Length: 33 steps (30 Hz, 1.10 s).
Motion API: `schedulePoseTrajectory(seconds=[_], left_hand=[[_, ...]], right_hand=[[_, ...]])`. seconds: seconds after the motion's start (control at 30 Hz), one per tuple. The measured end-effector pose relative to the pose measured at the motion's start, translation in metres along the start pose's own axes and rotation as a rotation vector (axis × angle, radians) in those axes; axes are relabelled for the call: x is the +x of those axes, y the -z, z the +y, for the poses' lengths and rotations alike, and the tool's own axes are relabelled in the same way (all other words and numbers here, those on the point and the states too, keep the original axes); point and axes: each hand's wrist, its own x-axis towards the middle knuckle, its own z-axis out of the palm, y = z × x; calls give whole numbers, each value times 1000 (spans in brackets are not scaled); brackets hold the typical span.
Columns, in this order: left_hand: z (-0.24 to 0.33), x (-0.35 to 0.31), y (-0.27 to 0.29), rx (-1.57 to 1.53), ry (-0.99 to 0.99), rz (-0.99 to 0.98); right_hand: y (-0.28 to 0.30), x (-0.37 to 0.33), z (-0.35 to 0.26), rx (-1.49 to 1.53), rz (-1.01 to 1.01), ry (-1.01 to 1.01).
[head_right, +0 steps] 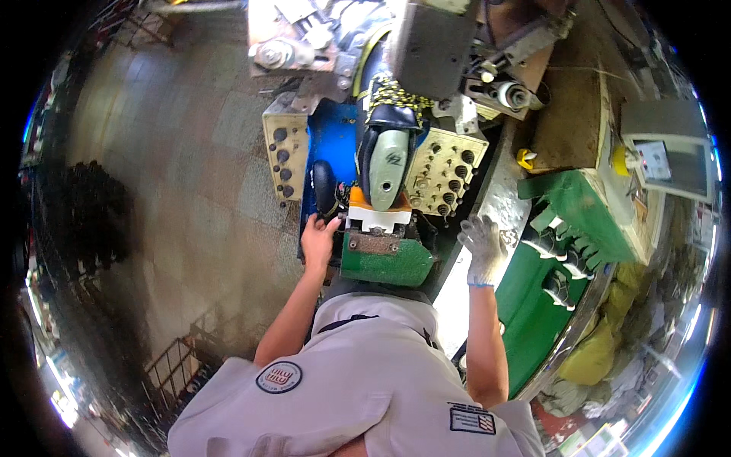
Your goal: The person shapes shoes by placing them onto a specialized machine, activating the machine with buttons to compress or mold the heel and toe, and then removing the shoes and placing them on a conveyor belt.
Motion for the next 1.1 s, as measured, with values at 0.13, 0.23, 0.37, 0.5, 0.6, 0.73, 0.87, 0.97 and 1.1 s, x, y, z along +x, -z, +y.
schedulePoseTrajectory(seconds=[0.13, 0.23, 0.37, 0.5, 0.6, 0.73, 0.87, 0.97, 1.1], left_hand=[[25, 41, -38, 36, 27, 99], [19, 59, -49, 96, 54, 226], [9, 50, -26, -79, -110, 107], [51, -1, 22, -172, -184, -44], [104, -36, 87, -165, -207, -147], [193, -66, 166, 46, -423, -192], [257, -101, 137, -368, -392, -640], [273, -129, 51, -508, -257, -877], [261, -137, -23, 196, -609, -468]], right_hand=[[16, -5, 12, -26, -1, 25], [3, -6, 12, -77, -45, 14], [-9, -4, 3, -23, -109, -21], [-11, -9, -15, -28, -205, -17], [-22, -22, -35, 34, -259, 18], [-71, -70, -65, -195, -336, 175], [-128, -104, -77, -75, -874, 296], [-146, -111, -99, -46, -707, 271], [-27, -46, -110, 240, -424, 43]])
